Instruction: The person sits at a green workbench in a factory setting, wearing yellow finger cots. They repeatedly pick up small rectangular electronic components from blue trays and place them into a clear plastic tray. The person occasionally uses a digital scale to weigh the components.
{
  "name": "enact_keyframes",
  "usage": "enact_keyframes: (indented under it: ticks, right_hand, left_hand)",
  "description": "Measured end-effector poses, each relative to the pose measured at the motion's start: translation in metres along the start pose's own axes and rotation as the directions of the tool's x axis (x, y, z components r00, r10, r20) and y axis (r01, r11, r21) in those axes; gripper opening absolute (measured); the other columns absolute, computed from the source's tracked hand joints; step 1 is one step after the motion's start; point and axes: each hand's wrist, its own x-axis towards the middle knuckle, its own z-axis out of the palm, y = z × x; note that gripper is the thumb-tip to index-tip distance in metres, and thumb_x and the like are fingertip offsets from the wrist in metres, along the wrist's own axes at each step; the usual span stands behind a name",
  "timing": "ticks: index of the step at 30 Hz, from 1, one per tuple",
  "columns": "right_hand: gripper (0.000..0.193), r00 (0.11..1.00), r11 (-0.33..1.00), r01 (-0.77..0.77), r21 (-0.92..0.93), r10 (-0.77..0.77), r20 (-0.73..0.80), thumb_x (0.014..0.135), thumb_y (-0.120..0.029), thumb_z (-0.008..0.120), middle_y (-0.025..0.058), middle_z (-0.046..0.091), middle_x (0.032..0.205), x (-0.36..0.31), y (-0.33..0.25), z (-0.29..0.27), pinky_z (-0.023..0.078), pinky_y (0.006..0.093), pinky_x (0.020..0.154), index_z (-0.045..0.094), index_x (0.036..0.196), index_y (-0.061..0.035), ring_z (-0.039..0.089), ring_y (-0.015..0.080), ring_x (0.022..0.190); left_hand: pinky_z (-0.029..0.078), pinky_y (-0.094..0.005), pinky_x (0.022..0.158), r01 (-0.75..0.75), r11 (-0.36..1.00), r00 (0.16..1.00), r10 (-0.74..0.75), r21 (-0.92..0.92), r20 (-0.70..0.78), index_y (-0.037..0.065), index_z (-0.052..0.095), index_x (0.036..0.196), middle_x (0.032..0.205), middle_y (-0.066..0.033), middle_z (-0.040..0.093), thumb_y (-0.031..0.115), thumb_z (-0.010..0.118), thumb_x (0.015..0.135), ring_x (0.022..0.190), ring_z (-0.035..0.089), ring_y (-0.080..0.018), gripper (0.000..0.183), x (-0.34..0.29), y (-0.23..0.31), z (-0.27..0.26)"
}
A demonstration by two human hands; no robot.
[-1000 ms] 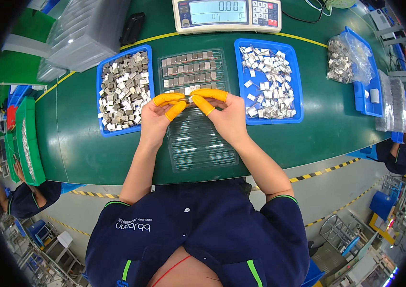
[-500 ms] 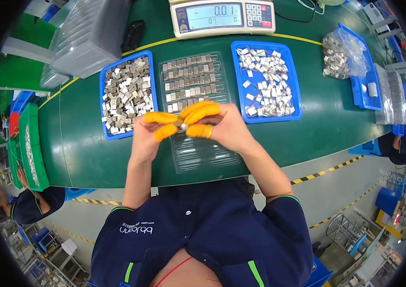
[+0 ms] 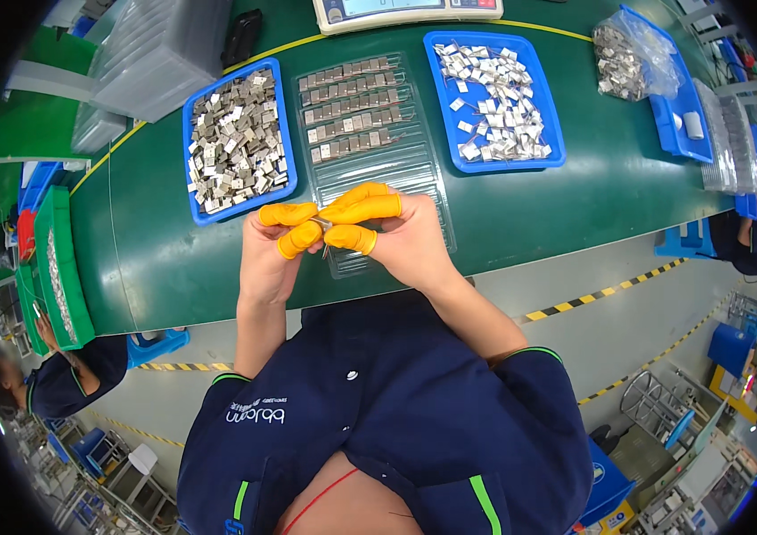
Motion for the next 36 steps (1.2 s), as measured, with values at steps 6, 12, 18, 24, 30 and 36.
enact_keyframes:
  ticks: [6, 12, 18, 24, 30, 36]
  right_hand:
    - [0.018, 0.969, 0.903, 0.169, -0.395, -0.225, -0.1, 0.072, -0.001, 0.07, 0.0091, 0.065, 0.089, -0.001, -0.001, -0.003, 0.046, 0.0285, 0.078, 0.067, 0.09, -0.0004, 0.06, 0.0183, 0.085]
    - [0.017, 0.839, 0.282, 0.233, -0.931, -0.543, 0.046, 0.067, -0.005, 0.071, 0.0055, 0.065, 0.082, 0.03, -0.003, -0.053, 0.046, 0.0311, 0.073, 0.068, 0.084, -0.0055, 0.059, 0.0221, 0.078]
    - [0.017, 0.823, -0.097, 0.275, -0.957, -0.49, 0.286, 0.063, -0.01, 0.072, 0.0034, 0.065, 0.08, 0.062, 0.011, -0.089, 0.044, 0.0338, 0.077, 0.069, 0.079, -0.0068, 0.058, 0.0206, 0.078]
    - [0.017, 0.843, -0.095, 0.306, -0.947, -0.435, 0.316, 0.061, -0.009, 0.072, 0.0016, 0.064, 0.08, 0.067, 0.023, -0.091, 0.043, 0.033, 0.078, 0.069, 0.078, -0.0079, 0.058, 0.0187, 0.08]
    - [0.017, 0.848, -0.076, 0.306, -0.949, -0.432, 0.308, 0.059, -0.007, 0.067, 0.0034, 0.064, 0.078, 0.066, 0.023, -0.09, 0.042, 0.0335, 0.08, 0.07, 0.076, -0.0084, 0.057, 0.0188, 0.085]
    - [0.019, 0.853, -0.102, 0.307, -0.946, -0.412, 0.321, 0.058, -0.006, 0.068, 0.0046, 0.063, 0.08, 0.063, 0.019, -0.085, 0.043, 0.0332, 0.082, 0.07, 0.077, -0.007, 0.056, 0.0188, 0.085]
  left_hand:
    - [0.05, -0.0254, 0.073, -0.061, 0.996, 0.995, 0.065, 0.06, -0.077, -0.004, 0.061, 0.103, 0.09, -0.012, 0.065, 0.001, 0.066, 0.078, 0.08, 0.062, -0.015, 0.026, 0.005, -0.018, 0.013]
    - [0.047, -0.0279, 0.082, -0.13, 0.915, 0.976, 0.187, 0.382, -0.115, -0.004, 0.059, 0.105, 0.098, -0.0116, 0.063, 0.005, 0.061, 0.084, 0.088, 0.061, -0.0168, 0.024, 0.019, -0.027, 0.002]
    - [0.047, -0.0264, 0.08, -0.129, 0.862, 0.967, 0.218, 0.49, -0.13, -0.007, 0.06, 0.1, 0.095, -0.0118, 0.064, 0.004, 0.059, 0.085, 0.085, 0.061, -0.0162, 0.019, 0.017, -0.024, -0.014]
    - [0.048, -0.0261, 0.079, -0.108, 0.84, 0.934, 0.269, 0.532, -0.236, -0.007, 0.061, 0.099, 0.094, -0.0116, 0.064, 0.003, 0.059, 0.084, 0.083, 0.061, -0.0152, 0.018, 0.007, -0.027, -0.031]
    - [0.047, -0.0256, 0.078, -0.078, 0.828, 0.917, 0.278, 0.556, -0.286, -0.006, 0.062, 0.099, 0.093, -0.0104, 0.065, 0.002, 0.06, 0.083, 0.082, 0.06, -0.0138, 0.019, 0.005, -0.021, -0.04]
    - [0.046, -0.0247, 0.077, -0.084, 0.805, 0.909, 0.303, 0.587, -0.285, -0.006, 0.062, 0.099, 0.091, -0.0102, 0.065, 0.004, 0.059, 0.084, 0.08, 0.06, -0.0128, 0.019, 0.009, -0.015, -0.039]
